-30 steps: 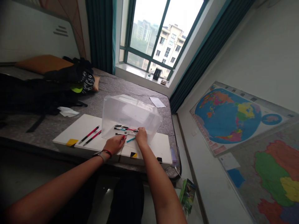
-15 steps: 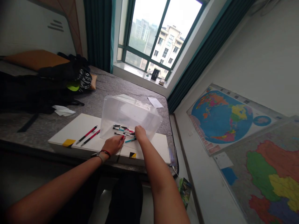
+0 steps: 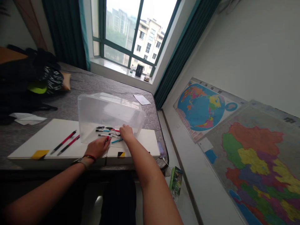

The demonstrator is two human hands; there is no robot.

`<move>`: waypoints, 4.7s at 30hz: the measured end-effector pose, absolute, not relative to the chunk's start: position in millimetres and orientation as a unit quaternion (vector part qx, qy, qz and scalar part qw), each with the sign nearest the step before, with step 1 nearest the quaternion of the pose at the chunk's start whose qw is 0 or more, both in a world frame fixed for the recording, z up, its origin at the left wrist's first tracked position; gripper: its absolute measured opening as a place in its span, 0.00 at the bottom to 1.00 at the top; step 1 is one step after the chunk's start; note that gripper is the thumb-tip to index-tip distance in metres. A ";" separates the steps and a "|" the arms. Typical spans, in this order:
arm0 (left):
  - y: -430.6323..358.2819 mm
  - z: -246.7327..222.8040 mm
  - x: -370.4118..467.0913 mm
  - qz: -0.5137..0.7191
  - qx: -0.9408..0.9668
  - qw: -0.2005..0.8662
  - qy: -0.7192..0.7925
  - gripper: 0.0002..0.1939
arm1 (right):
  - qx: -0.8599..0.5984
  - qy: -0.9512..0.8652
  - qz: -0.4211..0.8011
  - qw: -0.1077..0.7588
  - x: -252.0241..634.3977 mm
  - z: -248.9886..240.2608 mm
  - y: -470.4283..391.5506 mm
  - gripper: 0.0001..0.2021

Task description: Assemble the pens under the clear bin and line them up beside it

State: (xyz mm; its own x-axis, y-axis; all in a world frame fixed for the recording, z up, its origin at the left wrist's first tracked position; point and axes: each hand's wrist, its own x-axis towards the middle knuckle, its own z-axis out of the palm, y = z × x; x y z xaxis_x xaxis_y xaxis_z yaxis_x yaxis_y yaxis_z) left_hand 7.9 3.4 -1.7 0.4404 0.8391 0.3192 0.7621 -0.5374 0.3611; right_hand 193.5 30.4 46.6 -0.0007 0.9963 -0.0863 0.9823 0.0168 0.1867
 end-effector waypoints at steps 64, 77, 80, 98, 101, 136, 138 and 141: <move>2.0 -6.3 3.6 0.293 0.872 0.099 0.380 0.14 | 0.646 0.678 -0.199 -0.288 195.6 31.8 50.1 0.06; 1.6 -4.2 2.6 0.278 0.881 0.085 0.373 0.15 | 0.616 0.768 -0.137 -0.107 175.5 26.9 75.7 0.10; 1.6 -4.2 2.8 0.279 0.879 0.088 0.377 0.15 | 0.621 0.763 -0.145 -0.101 173.3 29.1 75.7 0.11; 5.3 -10.7 5.6 0.304 0.850 0.111 0.416 0.16 | 0.557 0.340 -0.378 -0.657 170.4 2.1 -17.0 0.18; 5.5 -10.3 5.5 0.302 0.852 0.109 0.414 0.16 | 0.544 0.308 -0.380 -0.681 166.7 -4.8 -21.2 0.19; 6.1 -11.3 5.4 0.300 0.852 0.091 0.420 0.17 | 0.468 0.251 -0.509 -0.677 171.8 -4.7 -26.3 0.17; 6.6 -12.0 5.3 0.297 0.854 0.091 0.418 0.17 | 0.459 0.252 -0.515 -0.679 171.8 -4.7 -27.7 0.17; 6.8 -12.7 5.2 0.292 0.857 0.090 0.415 0.16 | 0.446 0.264 -0.521 -0.678 172.2 -6.5 -29.1 0.17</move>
